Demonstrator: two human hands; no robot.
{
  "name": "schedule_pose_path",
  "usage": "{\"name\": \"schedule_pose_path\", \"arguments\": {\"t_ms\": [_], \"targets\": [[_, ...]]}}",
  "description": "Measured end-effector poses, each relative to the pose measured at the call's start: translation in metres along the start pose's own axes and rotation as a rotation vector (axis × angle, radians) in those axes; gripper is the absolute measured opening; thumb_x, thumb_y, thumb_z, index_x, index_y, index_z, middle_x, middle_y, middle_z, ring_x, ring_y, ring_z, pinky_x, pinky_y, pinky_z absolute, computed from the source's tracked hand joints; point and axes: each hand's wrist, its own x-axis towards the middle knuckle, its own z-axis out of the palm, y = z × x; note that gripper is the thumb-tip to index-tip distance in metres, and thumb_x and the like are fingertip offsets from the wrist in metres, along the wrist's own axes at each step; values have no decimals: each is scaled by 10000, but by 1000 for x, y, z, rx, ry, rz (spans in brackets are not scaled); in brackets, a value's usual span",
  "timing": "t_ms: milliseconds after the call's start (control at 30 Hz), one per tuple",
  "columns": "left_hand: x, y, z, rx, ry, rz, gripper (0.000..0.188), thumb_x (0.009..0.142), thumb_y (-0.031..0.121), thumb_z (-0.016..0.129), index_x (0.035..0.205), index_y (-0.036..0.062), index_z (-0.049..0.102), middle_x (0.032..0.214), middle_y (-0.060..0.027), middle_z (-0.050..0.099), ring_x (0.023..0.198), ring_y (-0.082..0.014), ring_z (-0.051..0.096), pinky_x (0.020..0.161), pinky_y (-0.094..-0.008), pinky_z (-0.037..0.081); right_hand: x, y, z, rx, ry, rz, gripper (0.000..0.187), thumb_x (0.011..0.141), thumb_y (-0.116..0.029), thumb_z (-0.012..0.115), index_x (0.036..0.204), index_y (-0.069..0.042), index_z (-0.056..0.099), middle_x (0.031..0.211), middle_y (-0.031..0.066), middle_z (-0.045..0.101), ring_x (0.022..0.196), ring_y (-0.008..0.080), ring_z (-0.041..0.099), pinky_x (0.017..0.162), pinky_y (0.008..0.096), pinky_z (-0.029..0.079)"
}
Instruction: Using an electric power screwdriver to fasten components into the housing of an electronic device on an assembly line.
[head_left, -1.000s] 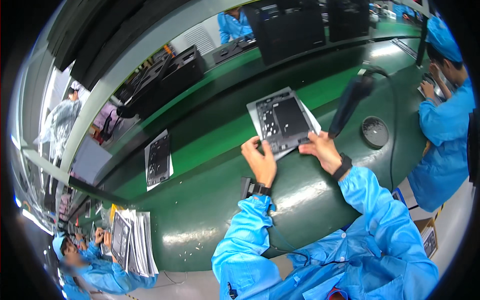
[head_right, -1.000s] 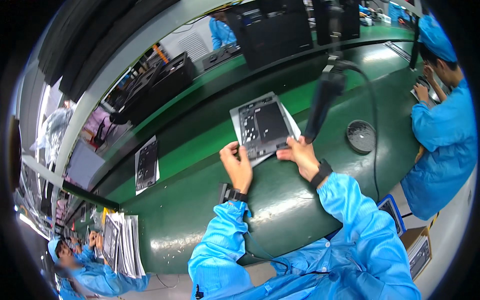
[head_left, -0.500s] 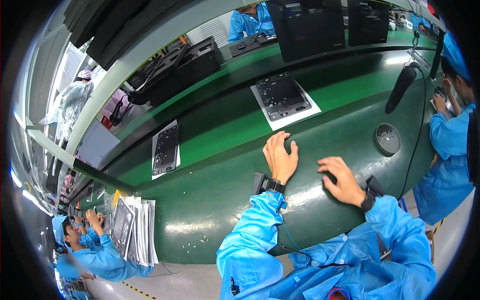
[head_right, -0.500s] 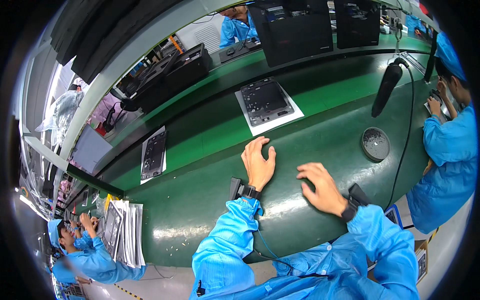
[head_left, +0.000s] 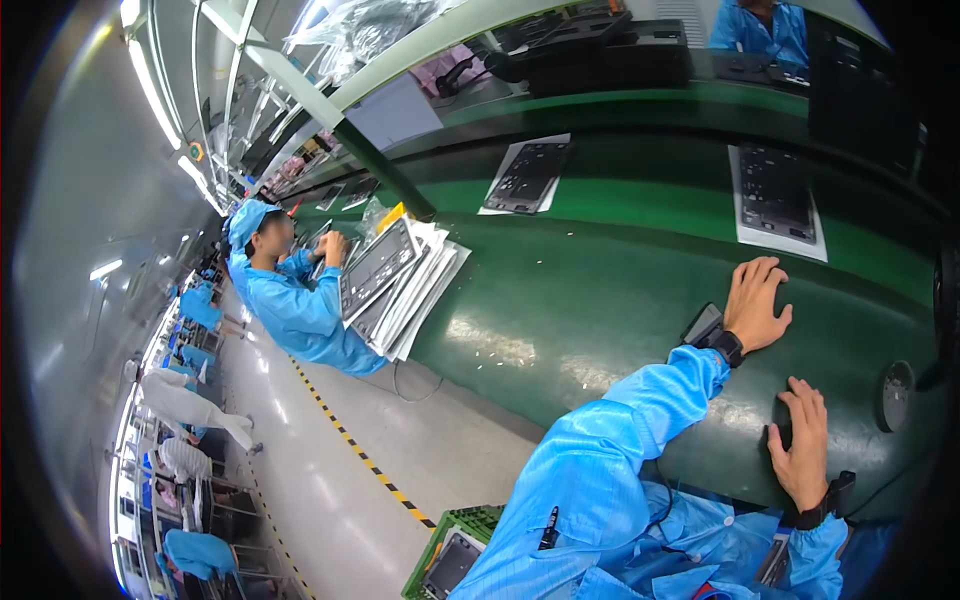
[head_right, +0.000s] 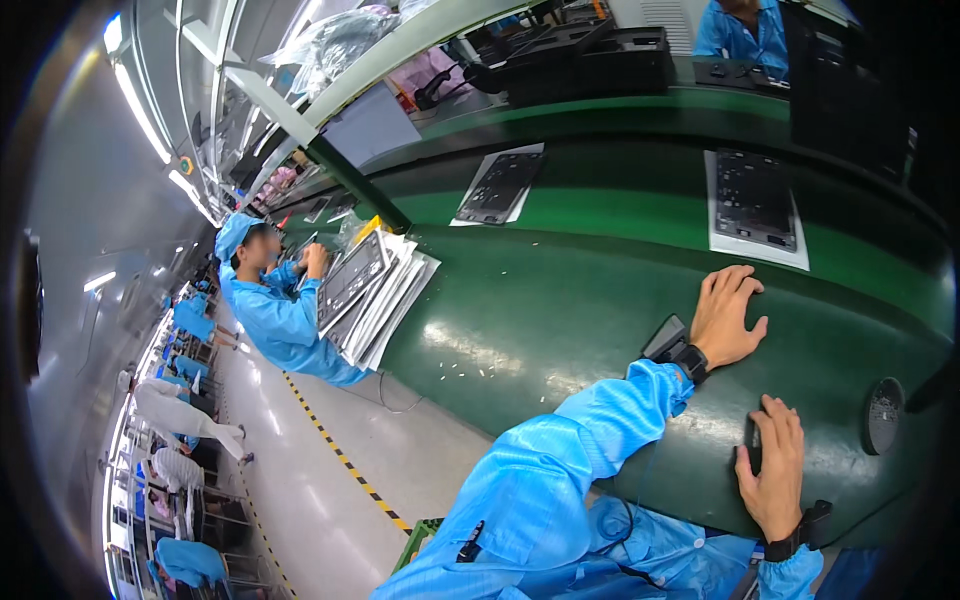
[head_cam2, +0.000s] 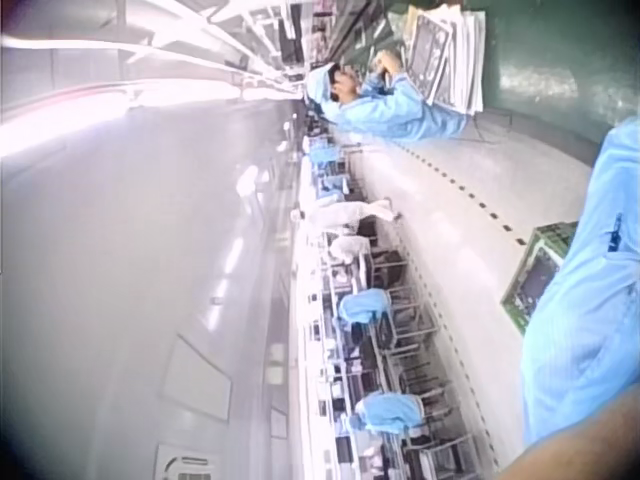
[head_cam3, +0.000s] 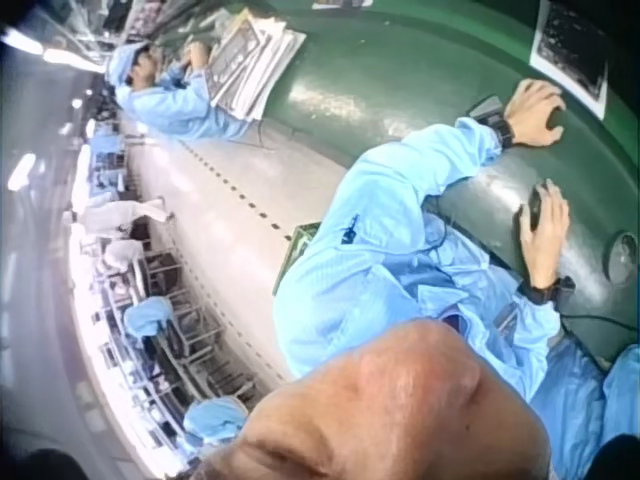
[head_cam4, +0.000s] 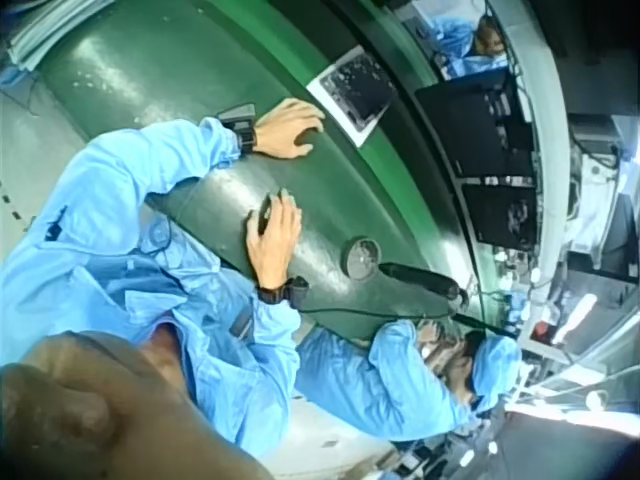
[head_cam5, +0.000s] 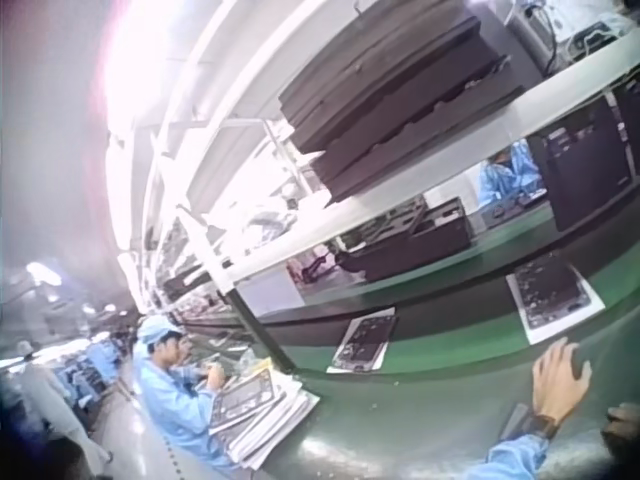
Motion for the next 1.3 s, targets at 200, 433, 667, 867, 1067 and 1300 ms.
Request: {"name": "schedule_pose_path", "arguments": {"t_ms": [200, 433, 667, 867, 1067, 1300], "targets": [[2, -9, -26, 85, -72, 120, 446, 735, 241, 768, 1126, 66, 647, 1301, -192, 602, 1256, -390, 532, 1075, -503, 391, -19, -31, -43, 703, -212, 202, 213, 865, -50, 708, 1057, 32, 672, 933, 161, 730, 797, 251, 721, 753, 348, 565], [-19, 21, -71, 98, -436, 290, 379, 854, 159, 703, 1199, 23, 621, 1321, -222, 586, 1230, -406, 527, 1052, -483, 410, -218, -61, -94, 1183, -131, 1009, 237, 1015, -208, 615, 954, -2, 716, 827, 58, 727, 751, 118, 710, 652, 265, 562], [-59, 103, -84, -133, -727, 407, 145, 903, 84, 680, 975, 17, 574, 967, -121, 553, 959, -300, 509, 923, -433, 389, -442, -93, 13, 606, 1168, 1664, 265, 1045, -218, 496, 874, -62, 626, 677, -7, 605, 567, 64, 569, 509, 213, 437], [-87, 133, -90, -330, -871, 465, 363, 930, 89, 666, 662, 27, 429, 640, -64, 409, 572, -176, 383, 522, -355, 261, -525, -127, 40, 327, 1536, 1712, 127, 982, -168, 618, 979, -42, 604, 744, 29, 643, 639, 94, 602, 577, 249, 494], [-118, 204, -57, -531, -1137, 540, 274, 874, 55, 681, 678, 21, 492, 637, -65, 465, 564, -184, 414, 528, -338, 301, -639, -96, 38, 390, 2079, 2024, 351, 907, -366, 672, 1026, -40, 619, 871, 69, 665, 689, 154, 628, 606, 335, 543], [-132, 253, -14, -549, -1238, 567, 213, 819, -2, 727, 706, 26, 549, 658, -82, 558, 602, -239, 520, 570, -358, 402, -661, -59, 38, 711, 2084, 1977, 344, 958, -378, 660, 1013, -42, 608, 852, 54, 632, 661, 140, 606, 598, 325, 538]]}}
